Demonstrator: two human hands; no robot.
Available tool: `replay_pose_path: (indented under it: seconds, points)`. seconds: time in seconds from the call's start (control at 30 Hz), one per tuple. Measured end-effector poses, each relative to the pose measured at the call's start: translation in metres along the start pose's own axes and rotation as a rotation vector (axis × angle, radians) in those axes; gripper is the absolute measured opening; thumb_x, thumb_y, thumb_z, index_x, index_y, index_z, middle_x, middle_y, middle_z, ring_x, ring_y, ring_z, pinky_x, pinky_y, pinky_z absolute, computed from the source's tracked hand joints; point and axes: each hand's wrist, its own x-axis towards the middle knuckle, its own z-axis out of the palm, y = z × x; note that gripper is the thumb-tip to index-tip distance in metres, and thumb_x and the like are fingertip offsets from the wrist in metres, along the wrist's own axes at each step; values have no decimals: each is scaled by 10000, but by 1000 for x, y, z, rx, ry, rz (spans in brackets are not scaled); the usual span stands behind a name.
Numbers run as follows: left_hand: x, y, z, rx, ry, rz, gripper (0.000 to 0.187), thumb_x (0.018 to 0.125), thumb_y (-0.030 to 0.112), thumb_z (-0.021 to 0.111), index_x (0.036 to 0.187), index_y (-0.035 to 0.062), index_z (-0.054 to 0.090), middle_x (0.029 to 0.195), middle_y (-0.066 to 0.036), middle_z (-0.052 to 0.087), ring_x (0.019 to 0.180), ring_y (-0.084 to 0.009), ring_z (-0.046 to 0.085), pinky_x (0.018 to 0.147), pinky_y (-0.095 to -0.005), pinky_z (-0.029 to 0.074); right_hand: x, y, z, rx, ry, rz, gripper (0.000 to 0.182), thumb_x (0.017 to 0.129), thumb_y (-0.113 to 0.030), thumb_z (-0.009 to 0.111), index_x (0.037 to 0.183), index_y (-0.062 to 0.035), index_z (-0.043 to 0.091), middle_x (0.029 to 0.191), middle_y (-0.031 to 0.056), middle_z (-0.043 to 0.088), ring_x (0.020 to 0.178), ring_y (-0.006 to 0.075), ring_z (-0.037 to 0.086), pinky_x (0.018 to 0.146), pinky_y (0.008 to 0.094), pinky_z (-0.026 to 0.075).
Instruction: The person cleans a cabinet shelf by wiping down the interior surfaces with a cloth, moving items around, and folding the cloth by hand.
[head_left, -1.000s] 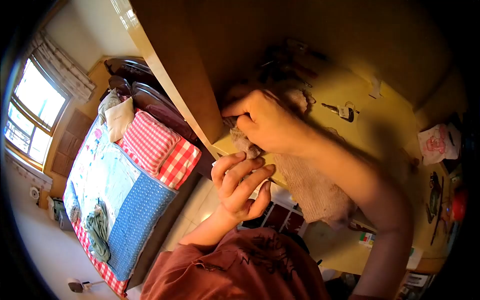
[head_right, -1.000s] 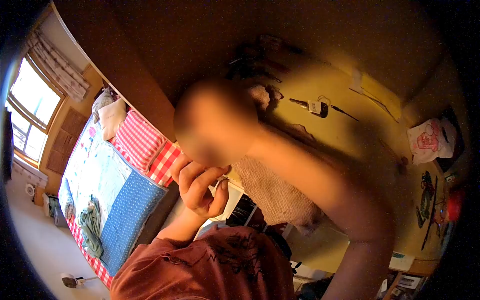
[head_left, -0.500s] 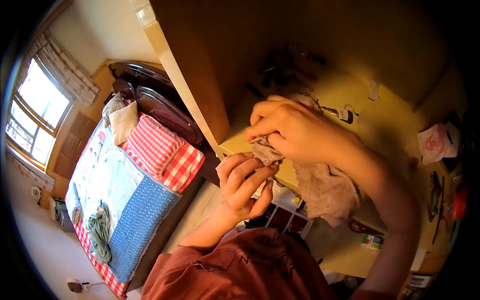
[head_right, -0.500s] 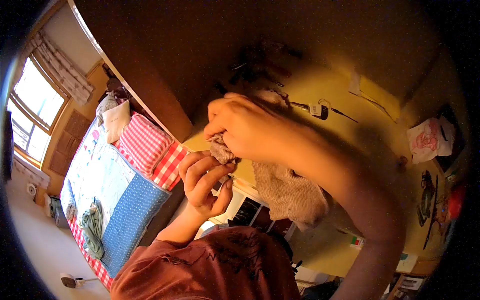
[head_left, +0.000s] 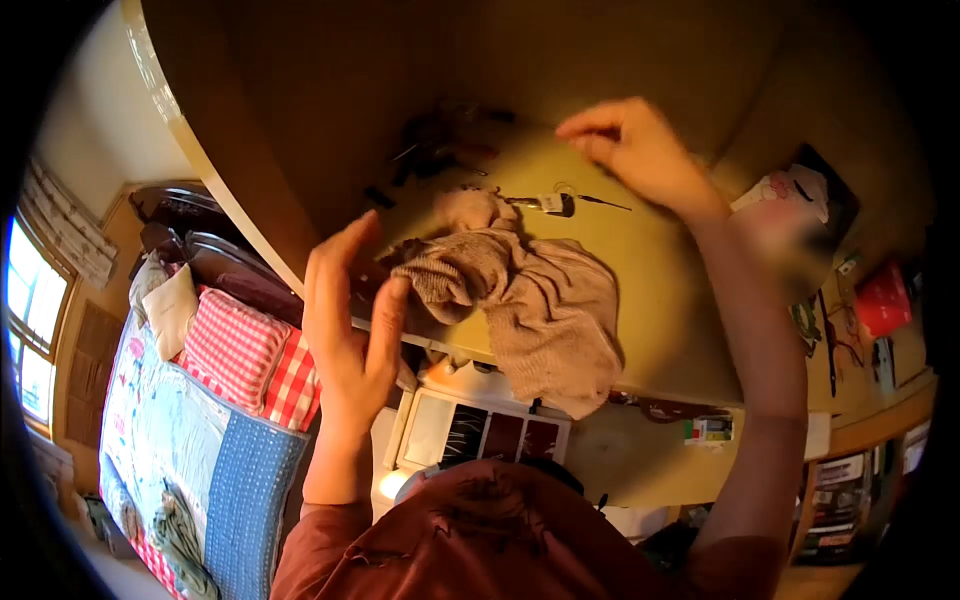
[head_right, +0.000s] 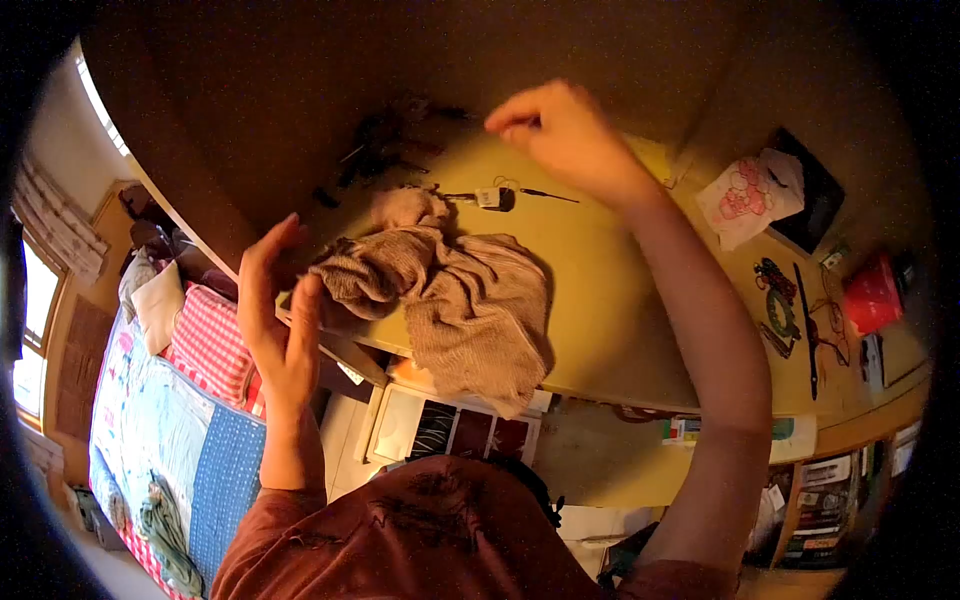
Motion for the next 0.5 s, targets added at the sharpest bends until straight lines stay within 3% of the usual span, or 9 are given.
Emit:
replay_pose_path:
  seconds: [0.03,0.1,0.17,0.23,0.27,0.3,0.33,0.4,0.5]
  points:
    - [5,3,1,-22,0,-30,404,1005,167,546,1360,-24,552,1299,-139,591,1229,-240,556,1051,-341,408,-3,6,3,-133,-47,92,241,913,-87,658,1123,8,728,1051,113,723,951,190,686,840,308,533]
    - [13,-11,4,21,-2,59,390,970,122,587,1335,-15,563,1167,-156,613,1082,-271,597,951,-349,461,-6,18,16,-146,-70,48,264,908,-95,664,1144,13,717,1060,126,718,976,210,683,862,318,530]
    - [18,3,7,-38,-42,-121,401,991,145,553,1352,-30,558,1302,-151,604,1225,-256,558,1074,-341,393,-8,27,34,-149,-103,-6,290,904,-103,670,1165,18,705,1068,139,714,1000,231,679,883,328,527]
    - [20,-6,8,162,-100,-36,511,900,142,680,1363,-24,545,1279,-184,606,1233,-278,557,1090,-350,385,-8,31,50,-287,-15,-181,353,899,-111,673,1227,19,672,1110,158,694,1046,290,643,925,368,504]
    - [19,-7,8,193,-114,-1,509,879,167,701,1336,-11,563,1239,-195,611,1190,-328,564,1042,-384,423,-9,31,56,-316,-22,-158,383,894,-118,672,1253,15,656,1138,171,669,1075,339,605,946,403,481]
    - [19,-7,8,222,-128,33,508,859,191,722,1309,3,582,1199,-206,616,1148,-379,572,995,-417,460,-9,28,56,-315,-27,-166,383,894,-118,672,1253,15,656,1138,171,669,1075,339,605,946,403,481]
    - [18,-6,6,225,-119,27,508,859,191,722,1309,3,582,1199,-206,616,1148,-379,572,995,-417,460,-9,23,55,-313,-58,-108,323,900,-119,666,1190,22,666,1135,171,662,1068,340,605,933,412,480]
    - [19,-3,-2,241,-312,-40,451,834,187,737,1225,-7,626,1122,-192,614,1079,-390,572,953,-434,465,-9,16,52,-313,-96,-60,268,905,-121,659,1128,28,676,1132,171,656,1061,342,606,920,421,480]
    - [17,-3,1,236,-248,-43,379,816,171,744,1134,-16,655,1030,-184,598,1014,-385,568,894,-439,468,-15,16,53,-311,-124,-30,170,921,-118,641,1005,30,637,1050,173,650,1030,342,608,891,418,481]
